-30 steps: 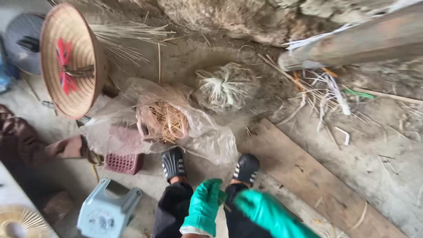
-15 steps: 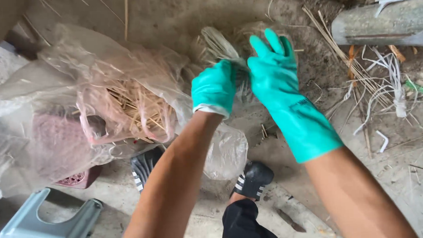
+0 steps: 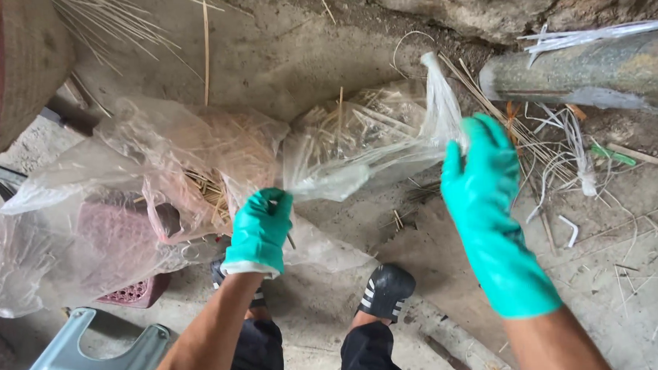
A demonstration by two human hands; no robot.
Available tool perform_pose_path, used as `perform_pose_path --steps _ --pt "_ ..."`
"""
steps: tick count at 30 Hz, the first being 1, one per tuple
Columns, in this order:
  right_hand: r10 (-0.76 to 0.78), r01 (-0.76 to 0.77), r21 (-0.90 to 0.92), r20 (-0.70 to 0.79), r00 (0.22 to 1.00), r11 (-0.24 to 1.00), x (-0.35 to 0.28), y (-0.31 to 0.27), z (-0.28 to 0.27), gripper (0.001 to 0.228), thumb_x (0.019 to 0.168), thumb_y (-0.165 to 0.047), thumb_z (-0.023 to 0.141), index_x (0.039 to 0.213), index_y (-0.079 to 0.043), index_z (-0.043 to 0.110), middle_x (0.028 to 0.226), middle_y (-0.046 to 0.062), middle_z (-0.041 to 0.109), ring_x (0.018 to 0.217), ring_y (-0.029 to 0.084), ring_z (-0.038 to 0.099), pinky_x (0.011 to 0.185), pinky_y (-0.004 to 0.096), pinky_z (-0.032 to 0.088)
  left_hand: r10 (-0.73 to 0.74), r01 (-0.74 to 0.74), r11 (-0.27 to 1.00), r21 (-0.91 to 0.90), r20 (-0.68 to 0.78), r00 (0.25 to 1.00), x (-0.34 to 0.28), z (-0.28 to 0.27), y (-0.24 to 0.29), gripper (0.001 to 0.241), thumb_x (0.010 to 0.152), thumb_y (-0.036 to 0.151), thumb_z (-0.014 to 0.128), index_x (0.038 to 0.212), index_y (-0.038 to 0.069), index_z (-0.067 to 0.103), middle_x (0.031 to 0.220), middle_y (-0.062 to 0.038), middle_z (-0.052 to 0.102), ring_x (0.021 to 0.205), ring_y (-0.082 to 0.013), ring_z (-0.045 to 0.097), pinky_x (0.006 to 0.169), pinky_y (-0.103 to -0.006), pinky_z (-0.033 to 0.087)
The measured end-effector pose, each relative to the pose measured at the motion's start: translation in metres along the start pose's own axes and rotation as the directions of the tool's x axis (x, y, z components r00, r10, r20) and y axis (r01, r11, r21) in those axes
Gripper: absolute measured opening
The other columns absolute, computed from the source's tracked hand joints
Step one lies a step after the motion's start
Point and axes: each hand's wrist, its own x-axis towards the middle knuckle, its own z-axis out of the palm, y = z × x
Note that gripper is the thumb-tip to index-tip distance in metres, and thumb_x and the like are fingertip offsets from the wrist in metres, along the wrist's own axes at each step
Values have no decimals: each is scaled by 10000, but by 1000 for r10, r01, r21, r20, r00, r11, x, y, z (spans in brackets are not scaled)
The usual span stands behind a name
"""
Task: Assembling thin bamboo sticks into decorative circular frames, including organizing materials and using adhesive liquid in a barrel.
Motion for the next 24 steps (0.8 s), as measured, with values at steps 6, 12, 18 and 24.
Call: perform_pose_path --steps 6,12,18,24 --pt "-566 525 215 256 783 823 -39 -20 75 373 922 -210 676 1252 -40 643 1280 197 653 1158 409 644 971 492 548 -20 20 1000 6 4 1000 -26 4 -3 171 921 229 746 1062 134 738 711 -58 721 573 -141 668 565 -300 531" --pt "-117 25 126 802 586 992 -97 -13 53 191 926 -232 646 1080 -125 678 1063 142 727 976 404 675 786 520 554 621 -677 668 310 269 736 -74 7 98 215 964 284 699 1158 205 750 844 -153 755 770 -335 738 665 -427 580" --pt "29 -168 126 712 702 978 -50 24 69 204 935 -269 625 1078 -123 620 787 120 646 708 262 624 632 446 508 241 -645 300 703 598 764 8 84 14 296 1016 297 478 1214 169 656 1033 -177 723 857 -377 739 676 -504 591" --pt "234 -377 441 345 909 814 42 65 83 150 995 -194 605 1123 -116 601 991 69 637 784 187 618 646 372 543 132 -311 337 889 282 950 -1 -2 61 640 1014 211 434 1615 61 272 824 -181 738 677 -379 718 595 -522 575"
